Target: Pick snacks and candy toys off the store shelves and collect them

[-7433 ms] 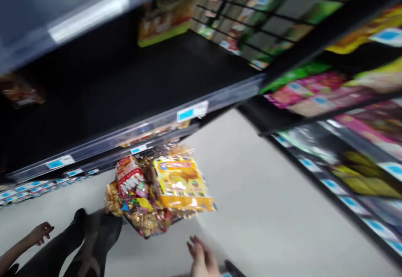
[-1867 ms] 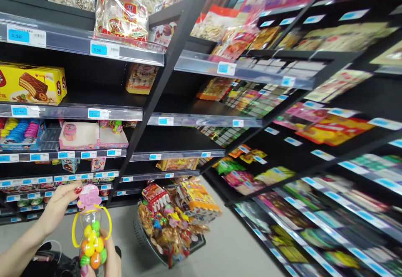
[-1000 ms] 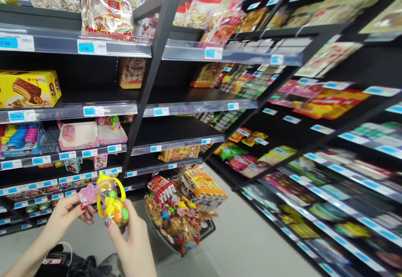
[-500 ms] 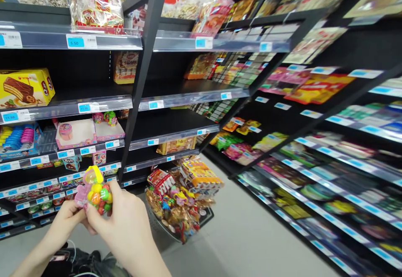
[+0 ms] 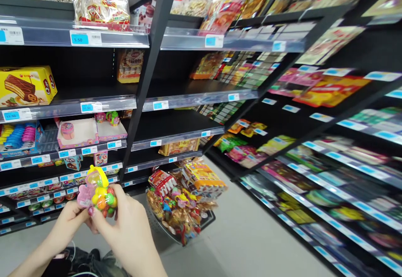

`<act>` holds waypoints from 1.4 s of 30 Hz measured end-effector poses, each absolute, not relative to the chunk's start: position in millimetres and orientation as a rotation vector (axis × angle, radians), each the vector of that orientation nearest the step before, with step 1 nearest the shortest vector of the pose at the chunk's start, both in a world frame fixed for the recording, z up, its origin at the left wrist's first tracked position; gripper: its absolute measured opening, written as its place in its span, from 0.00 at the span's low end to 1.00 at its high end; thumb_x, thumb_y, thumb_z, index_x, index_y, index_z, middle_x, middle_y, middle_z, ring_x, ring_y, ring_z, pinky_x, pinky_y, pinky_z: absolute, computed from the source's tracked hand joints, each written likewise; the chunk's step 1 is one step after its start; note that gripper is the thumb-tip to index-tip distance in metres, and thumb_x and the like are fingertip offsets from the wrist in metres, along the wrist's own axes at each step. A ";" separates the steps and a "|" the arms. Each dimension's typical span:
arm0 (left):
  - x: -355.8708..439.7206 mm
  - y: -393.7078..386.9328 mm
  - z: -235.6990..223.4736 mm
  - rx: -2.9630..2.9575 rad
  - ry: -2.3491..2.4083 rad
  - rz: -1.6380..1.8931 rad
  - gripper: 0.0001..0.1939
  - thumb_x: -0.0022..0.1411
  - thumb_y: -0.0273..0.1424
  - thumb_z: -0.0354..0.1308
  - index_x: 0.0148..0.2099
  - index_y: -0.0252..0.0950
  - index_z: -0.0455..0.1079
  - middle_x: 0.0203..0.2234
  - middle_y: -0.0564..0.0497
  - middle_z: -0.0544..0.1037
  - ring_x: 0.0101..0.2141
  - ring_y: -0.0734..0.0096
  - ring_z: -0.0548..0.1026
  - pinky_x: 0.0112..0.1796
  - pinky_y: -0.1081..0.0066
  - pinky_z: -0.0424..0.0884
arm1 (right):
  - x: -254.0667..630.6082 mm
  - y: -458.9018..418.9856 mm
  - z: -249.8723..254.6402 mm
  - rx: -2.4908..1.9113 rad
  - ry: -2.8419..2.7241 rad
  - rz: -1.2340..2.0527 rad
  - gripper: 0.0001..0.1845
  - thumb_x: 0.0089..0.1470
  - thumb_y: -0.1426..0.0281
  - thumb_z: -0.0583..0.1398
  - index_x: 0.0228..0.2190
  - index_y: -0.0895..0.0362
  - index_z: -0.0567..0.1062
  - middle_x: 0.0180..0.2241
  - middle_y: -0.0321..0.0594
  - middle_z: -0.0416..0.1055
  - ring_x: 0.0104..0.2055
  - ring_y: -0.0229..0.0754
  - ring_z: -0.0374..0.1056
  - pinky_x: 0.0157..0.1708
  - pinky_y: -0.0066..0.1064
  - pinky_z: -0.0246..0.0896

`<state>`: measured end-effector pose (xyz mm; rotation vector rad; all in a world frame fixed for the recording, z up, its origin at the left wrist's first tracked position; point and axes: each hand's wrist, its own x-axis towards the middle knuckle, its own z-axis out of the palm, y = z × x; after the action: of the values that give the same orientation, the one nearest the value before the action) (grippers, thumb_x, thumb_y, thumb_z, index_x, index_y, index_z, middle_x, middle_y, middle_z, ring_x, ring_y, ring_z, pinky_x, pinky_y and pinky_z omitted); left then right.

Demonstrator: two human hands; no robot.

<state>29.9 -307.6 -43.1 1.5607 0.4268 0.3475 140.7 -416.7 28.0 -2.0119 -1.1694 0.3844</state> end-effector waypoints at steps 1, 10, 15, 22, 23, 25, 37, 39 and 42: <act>29.3 -306.9 -43.5 1.665 0.442 0.365 0.19 0.62 0.38 0.47 0.25 0.35 0.71 0.18 0.50 0.77 0.21 0.69 0.75 0.28 0.71 0.70 | 140.4 -416.7 24.8 -1.986 -1.169 0.378 0.11 0.47 0.63 0.57 0.33 0.55 0.68 0.24 0.35 0.70 0.24 0.38 0.62 0.25 0.28 0.55; 18.8 -291.1 -64.5 2.512 0.273 0.921 0.07 0.58 0.25 0.48 0.38 0.36 0.66 0.27 0.46 0.72 0.31 0.62 0.70 0.33 0.66 0.66 | 142.5 -419.1 -64.2 -1.431 -0.811 0.711 0.37 0.42 0.58 0.63 0.53 0.56 0.63 0.51 0.49 0.65 0.53 0.50 0.62 0.51 0.41 0.56; 16.9 -279.1 -56.3 1.925 0.290 0.756 0.04 0.60 0.32 0.46 0.36 0.39 0.60 0.29 0.51 0.63 0.31 0.67 0.64 0.32 0.68 0.62 | 143.4 -405.6 -79.5 -1.055 -0.620 0.992 0.37 0.31 0.53 0.69 0.44 0.54 0.71 0.42 0.44 0.72 0.43 0.46 0.68 0.47 0.38 0.59; 50.6 -268.7 -36.3 1.818 0.335 0.401 0.08 0.58 0.36 0.54 0.34 0.39 0.59 0.35 0.52 0.60 0.37 0.67 0.61 0.38 0.69 0.59 | 172.3 -391.8 -81.6 -1.014 -0.642 1.163 0.39 0.24 0.57 0.71 0.43 0.55 0.73 0.38 0.43 0.74 0.41 0.48 0.69 0.45 0.39 0.59; 57.3 -267.8 -33.0 1.819 0.341 0.396 0.09 0.58 0.37 0.54 0.31 0.39 0.58 0.34 0.53 0.59 0.37 0.67 0.61 0.37 0.70 0.59 | 180.4 -390.3 -82.8 -1.028 -0.654 1.175 0.40 0.23 0.57 0.72 0.43 0.56 0.73 0.38 0.43 0.73 0.41 0.48 0.68 0.45 0.39 0.58; 71.5 -265.9 -27.0 1.808 0.357 0.400 0.12 0.56 0.37 0.56 0.29 0.38 0.57 0.33 0.53 0.58 0.36 0.68 0.60 0.36 0.71 0.58 | 198.3 -385.9 -84.5 -1.045 -0.679 1.183 0.40 0.23 0.56 0.72 0.42 0.56 0.73 0.40 0.43 0.73 0.42 0.49 0.68 0.45 0.39 0.59; 189.0 -203.1 -11.5 2.062 0.546 0.624 0.10 0.58 0.31 0.50 0.26 0.35 0.62 0.29 0.54 0.64 0.34 0.70 0.66 0.37 0.71 0.62 | 310.8 -337.8 -98.2 -1.172 -0.645 0.863 0.28 0.39 0.53 0.66 0.39 0.56 0.72 0.37 0.41 0.73 0.29 0.38 0.69 0.33 0.31 0.63; 207.9 -179.4 -5.5 2.093 0.617 0.632 0.08 0.58 0.30 0.51 0.26 0.35 0.64 0.28 0.54 0.65 0.33 0.71 0.66 0.38 0.70 0.62 | 327.4 -348.8 -110.3 -1.257 -0.631 0.860 0.24 0.43 0.53 0.64 0.37 0.57 0.73 0.34 0.42 0.74 0.27 0.37 0.68 0.32 0.30 0.62; 232.8 -146.1 2.5 2.110 0.734 0.614 0.06 0.57 0.30 0.55 0.28 0.34 0.67 0.26 0.55 0.68 0.30 0.73 0.68 0.36 0.68 0.65 | 340.5 -373.6 -138.3 -1.302 -0.574 0.936 0.22 0.44 0.53 0.63 0.35 0.57 0.75 0.32 0.41 0.75 0.28 0.38 0.69 0.31 0.29 0.61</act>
<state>232.8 -146.1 2.5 2.1099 0.7335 0.6144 340.5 -373.6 -138.3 -1.3015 -0.5743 0.9363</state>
